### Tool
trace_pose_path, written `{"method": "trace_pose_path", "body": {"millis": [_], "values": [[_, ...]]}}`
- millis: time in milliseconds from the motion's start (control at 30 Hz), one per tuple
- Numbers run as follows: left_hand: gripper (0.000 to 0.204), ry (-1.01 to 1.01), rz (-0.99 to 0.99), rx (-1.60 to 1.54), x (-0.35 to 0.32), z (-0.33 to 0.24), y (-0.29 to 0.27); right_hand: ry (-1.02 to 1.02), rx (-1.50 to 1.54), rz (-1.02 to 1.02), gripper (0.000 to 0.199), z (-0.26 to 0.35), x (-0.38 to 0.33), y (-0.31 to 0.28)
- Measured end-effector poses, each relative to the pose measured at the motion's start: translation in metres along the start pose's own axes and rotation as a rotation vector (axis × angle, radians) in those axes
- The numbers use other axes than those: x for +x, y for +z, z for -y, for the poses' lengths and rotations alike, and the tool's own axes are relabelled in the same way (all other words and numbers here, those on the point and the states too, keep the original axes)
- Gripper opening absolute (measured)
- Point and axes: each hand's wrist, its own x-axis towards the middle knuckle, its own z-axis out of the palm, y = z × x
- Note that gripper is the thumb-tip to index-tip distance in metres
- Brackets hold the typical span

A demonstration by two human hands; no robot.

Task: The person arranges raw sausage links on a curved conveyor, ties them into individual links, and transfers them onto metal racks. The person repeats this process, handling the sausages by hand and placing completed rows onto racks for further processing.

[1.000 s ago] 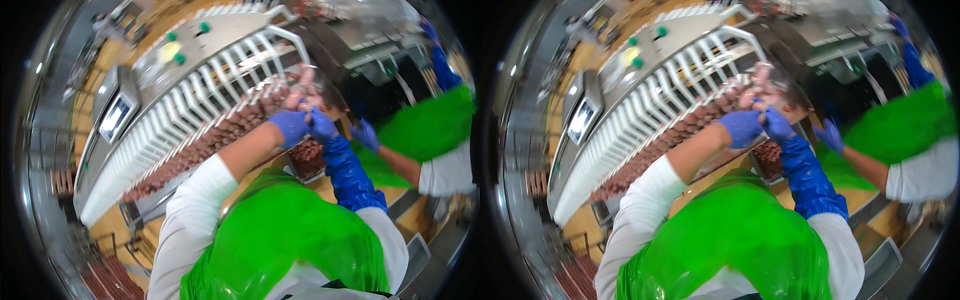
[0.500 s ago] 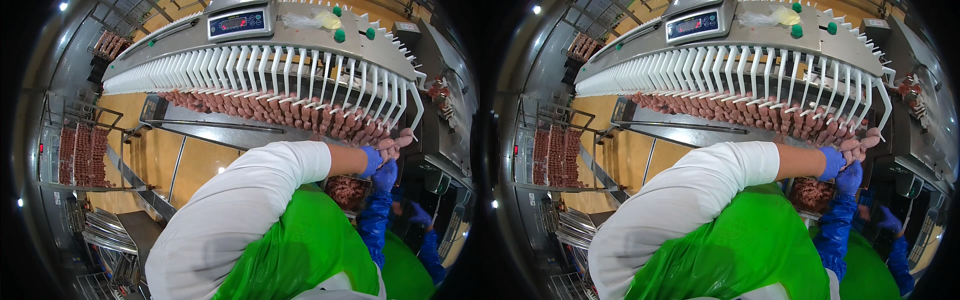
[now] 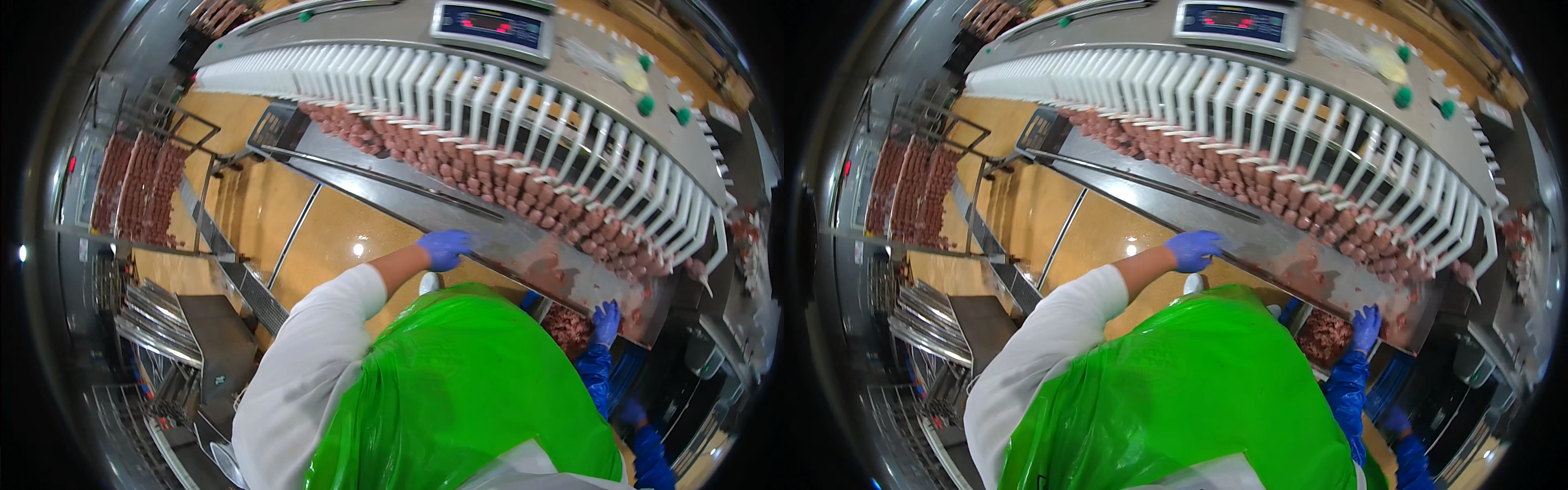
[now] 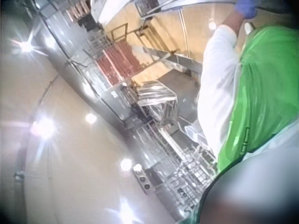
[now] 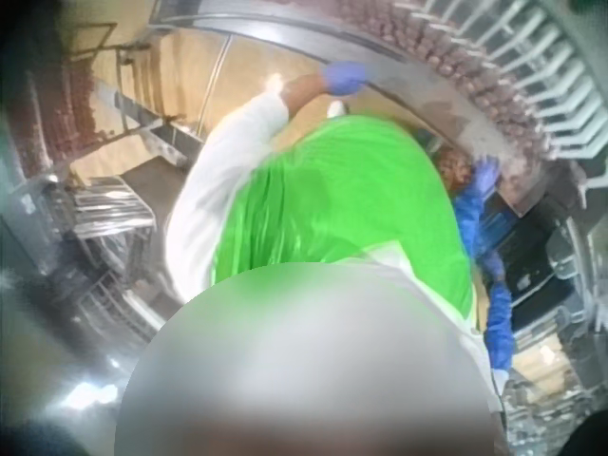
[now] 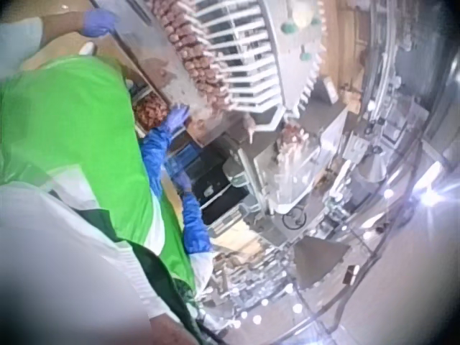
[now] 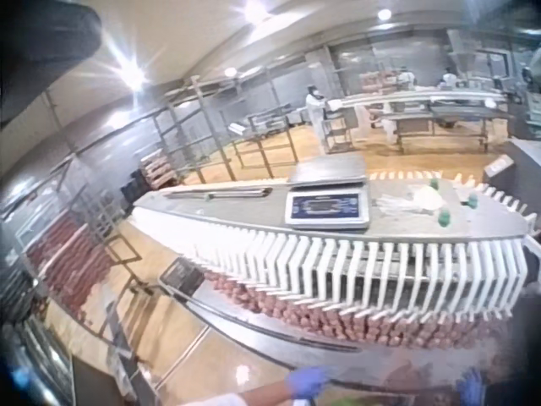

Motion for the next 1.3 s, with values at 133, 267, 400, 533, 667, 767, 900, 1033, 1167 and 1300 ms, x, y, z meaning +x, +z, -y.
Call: {"method": "trace_pose_path", "body": {"millis": [133, 267, 400, 533, 667, 767, 900, 1033, 1167, 1300], "values": [[0.034, -0.734, 0.050, -0.109, -0.174, 0.077, 0.006, 0.236, 0.015, 0.335, 0.038, 0.094, -0.011, 0.146], [0.039, -1.088, -0.069, -0.263, -0.308, 0.152, 0.037, 0.073, -0.160, 0.599, 0.038, 0.113, -0.015, 0.275], [0.040, -1.263, -0.192, -0.427, -0.410, 0.171, 0.023, -0.142, -0.360, 0.791, 0.039, 0.138, -0.031, 0.430], [0.043, -1.256, -0.424, -0.656, -0.479, 0.195, 0.021, -0.750, -0.869, 0.804, 0.053, 0.145, -0.048, 0.572], [0.045, -1.143, -0.679, -0.716, -0.492, 0.226, -0.003, -0.852, -1.022, 0.822, 0.062, 0.141, -0.054, 0.658], [0.042, -0.986, -0.834, -0.835, -0.470, 0.252, -0.048, -0.660, -1.155, 0.953, 0.060, 0.116, -0.025, 0.686], [0.042, -0.846, -0.888, -0.932, -0.438, 0.305, -0.105, -0.465, -1.184, 1.064, 0.050, 0.097, -0.010, 0.709], [0.044, -0.854, -0.804, -0.964, -0.416, 0.386, -0.160, -0.442, -1.115, 1.032, 0.041, 0.092, -0.030, 0.719], [0.049, -1.114, -1.134, -1.319, -0.433, 0.464, -0.164, -0.406, -0.996, 1.116, 0.031, 0.140, -0.080, 0.758], [0.050, -0.852, -1.370, -1.752, -0.444, 0.487, -0.216, -0.406, -1.010, 1.217, 0.028, 0.215, -0.116, 0.816]]}}
